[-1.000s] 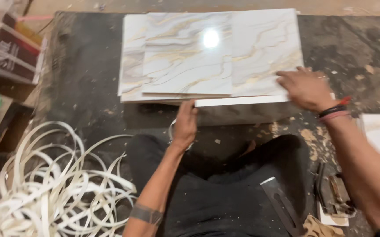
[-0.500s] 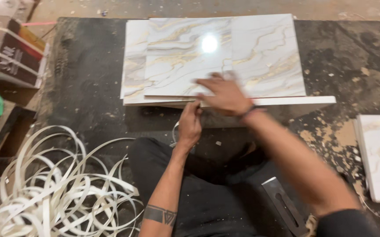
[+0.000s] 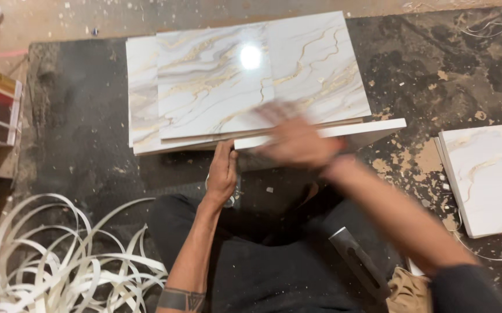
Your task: The person sits on the floor and applies white edge banding tape to the edges of marble-pattern furniture panels. They press the tape onto a panel edge with a hand-held edge banding iron, run the iron along the edge to bond it, then set the finished panel on a stack and take the next panel.
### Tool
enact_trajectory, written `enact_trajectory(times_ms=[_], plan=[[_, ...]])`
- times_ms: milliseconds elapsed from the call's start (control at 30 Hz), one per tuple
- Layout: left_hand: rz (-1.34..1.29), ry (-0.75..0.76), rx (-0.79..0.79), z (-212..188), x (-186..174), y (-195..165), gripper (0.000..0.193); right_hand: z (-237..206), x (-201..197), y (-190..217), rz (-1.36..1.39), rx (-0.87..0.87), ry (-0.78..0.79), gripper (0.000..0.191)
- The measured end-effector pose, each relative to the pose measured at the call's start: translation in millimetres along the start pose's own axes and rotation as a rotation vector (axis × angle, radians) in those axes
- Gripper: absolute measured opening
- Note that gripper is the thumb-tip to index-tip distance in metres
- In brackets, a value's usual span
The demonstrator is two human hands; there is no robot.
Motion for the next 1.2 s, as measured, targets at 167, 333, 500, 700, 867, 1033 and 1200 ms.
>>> enact_trajectory(times_ms=[167,333,500,700,867,1033,1200], plan=[[0.089,0.079,-0.11,7,1,2,0.046,55,67,73,-0.02,-0.15,0.092,0.067],[0.156,0.108,0.059,5,-9,-9,0.04,53,49,71,0.003,-0.197,0.133,0.073],[0.569,0.179,0.033,-5,-22,1,0.031,26,23,43,-0.144,-0.084,0.065,0.054],[0.5,0.075,-0.325,14,-49,5,0.027,16,-6,-1,-0.005,0.086,-0.103,0.044],[0.269,0.0,0.006,40,-55,-37,0.036,-9,-86,-51,0.5,0.32,-0.246,0.036],[0.597,-0.062,0.542,57,-52,-78,0.013,-75,-90,-102,0.515,0.624,-0.227,0.033],[0.646,0.098,0.623,70,-34,-93,0.01,-128,-59,-135,0.548,0.837,-0.224,0.037]])
Point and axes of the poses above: each hand's wrist, its own z-axis towards the middle knuckle, its own x-axis out of the palm, y = z × x, the point moved 1 cm from there along z, towards the middle knuckle, and after that the axes turned 13 degrees about -y, right-handed, at the moved point
